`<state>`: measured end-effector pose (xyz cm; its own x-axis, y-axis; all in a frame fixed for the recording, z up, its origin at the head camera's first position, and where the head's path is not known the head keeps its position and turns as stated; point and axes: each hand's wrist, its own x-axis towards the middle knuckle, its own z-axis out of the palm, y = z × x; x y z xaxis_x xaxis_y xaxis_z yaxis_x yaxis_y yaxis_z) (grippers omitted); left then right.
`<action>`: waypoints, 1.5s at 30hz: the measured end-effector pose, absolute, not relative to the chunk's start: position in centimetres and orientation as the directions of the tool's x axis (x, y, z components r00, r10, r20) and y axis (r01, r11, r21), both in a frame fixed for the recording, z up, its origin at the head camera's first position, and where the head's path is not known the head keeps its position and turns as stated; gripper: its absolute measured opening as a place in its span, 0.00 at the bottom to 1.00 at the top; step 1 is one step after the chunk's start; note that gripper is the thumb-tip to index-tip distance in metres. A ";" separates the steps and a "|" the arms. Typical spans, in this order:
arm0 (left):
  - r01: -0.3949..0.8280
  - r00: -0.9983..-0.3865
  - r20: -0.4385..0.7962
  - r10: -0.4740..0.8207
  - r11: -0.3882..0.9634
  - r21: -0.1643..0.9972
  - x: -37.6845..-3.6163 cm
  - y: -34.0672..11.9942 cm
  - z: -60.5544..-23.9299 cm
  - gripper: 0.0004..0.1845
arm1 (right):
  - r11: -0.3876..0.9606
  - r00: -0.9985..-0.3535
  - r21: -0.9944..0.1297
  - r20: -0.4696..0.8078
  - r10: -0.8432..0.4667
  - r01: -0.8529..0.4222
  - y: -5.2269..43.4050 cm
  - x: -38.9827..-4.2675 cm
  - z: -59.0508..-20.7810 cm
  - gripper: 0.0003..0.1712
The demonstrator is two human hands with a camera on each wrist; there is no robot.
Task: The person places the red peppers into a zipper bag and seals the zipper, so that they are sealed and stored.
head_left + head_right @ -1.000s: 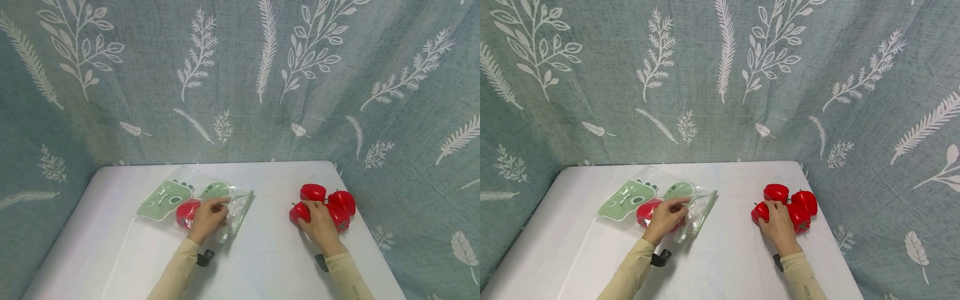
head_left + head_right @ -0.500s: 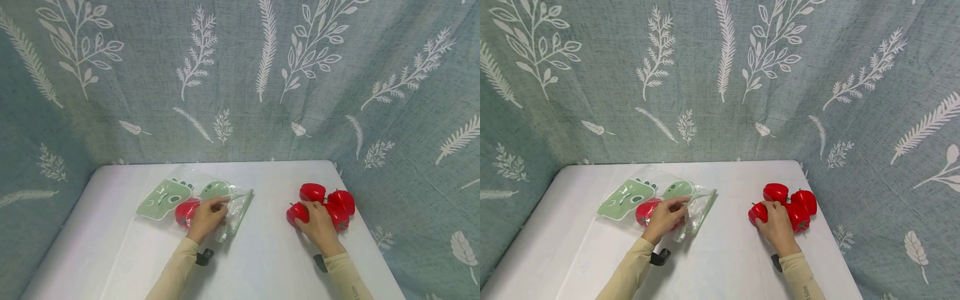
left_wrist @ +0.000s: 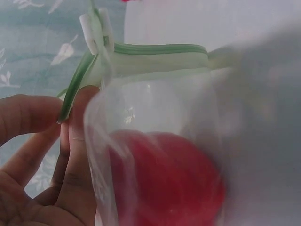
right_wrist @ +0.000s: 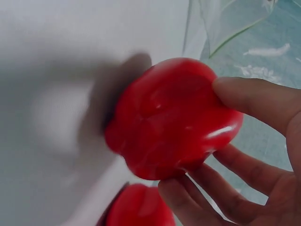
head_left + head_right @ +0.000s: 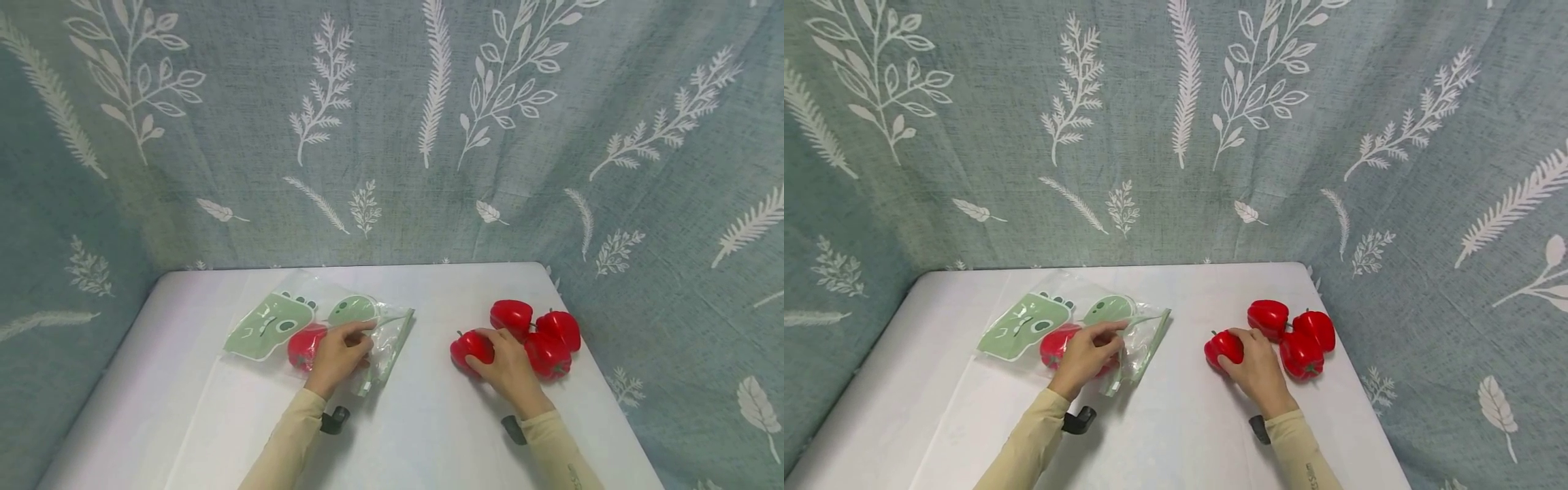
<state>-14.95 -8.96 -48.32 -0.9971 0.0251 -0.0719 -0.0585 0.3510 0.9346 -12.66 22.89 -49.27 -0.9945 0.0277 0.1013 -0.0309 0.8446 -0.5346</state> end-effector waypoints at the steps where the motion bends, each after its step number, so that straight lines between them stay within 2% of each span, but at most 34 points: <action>1: -0.057 -0.997 -0.070 0.024 0.351 0.935 -15.0 -8.9 -48.3 0.19 | 0.836 -0.995 -0.548 0.092 0.031 -0.024 22.7 -12.7 -49.3 0.44; 11: -0.055 -0.997 -0.067 0.024 0.348 0.936 -14.9 -8.8 -48.2 0.19 | 0.744 -0.998 -0.666 -0.027 0.052 0.057 20.8 -12.7 -49.3 0.44; 26: -0.053 -0.998 -0.065 0.022 0.349 0.936 -14.8 -8.7 -48.3 0.19 | 0.604 -0.999 -0.796 -0.024 0.024 0.033 18.3 -12.7 -50.8 0.37; 34: -0.078 -0.996 -0.090 0.018 0.354 0.932 -14.7 -8.7 -48.1 0.19 | 0.575 -0.999 -0.818 0.034 -0.011 -0.034 16.2 -12.3 -51.5 0.33; 45: -0.036 -0.998 -0.049 0.026 0.359 0.933 -14.7 -8.5 -48.6 0.18 | 0.543 -0.995 -0.837 -0.095 -0.026 0.066 14.2 -12.0 -51.6 0.36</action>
<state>-14.71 -8.52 -48.57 -0.9985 0.0259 -0.0489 -0.0363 0.3592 0.9326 -12.02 14.24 -51.65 -0.9952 -0.0260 -0.0948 0.0656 0.5431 -0.8371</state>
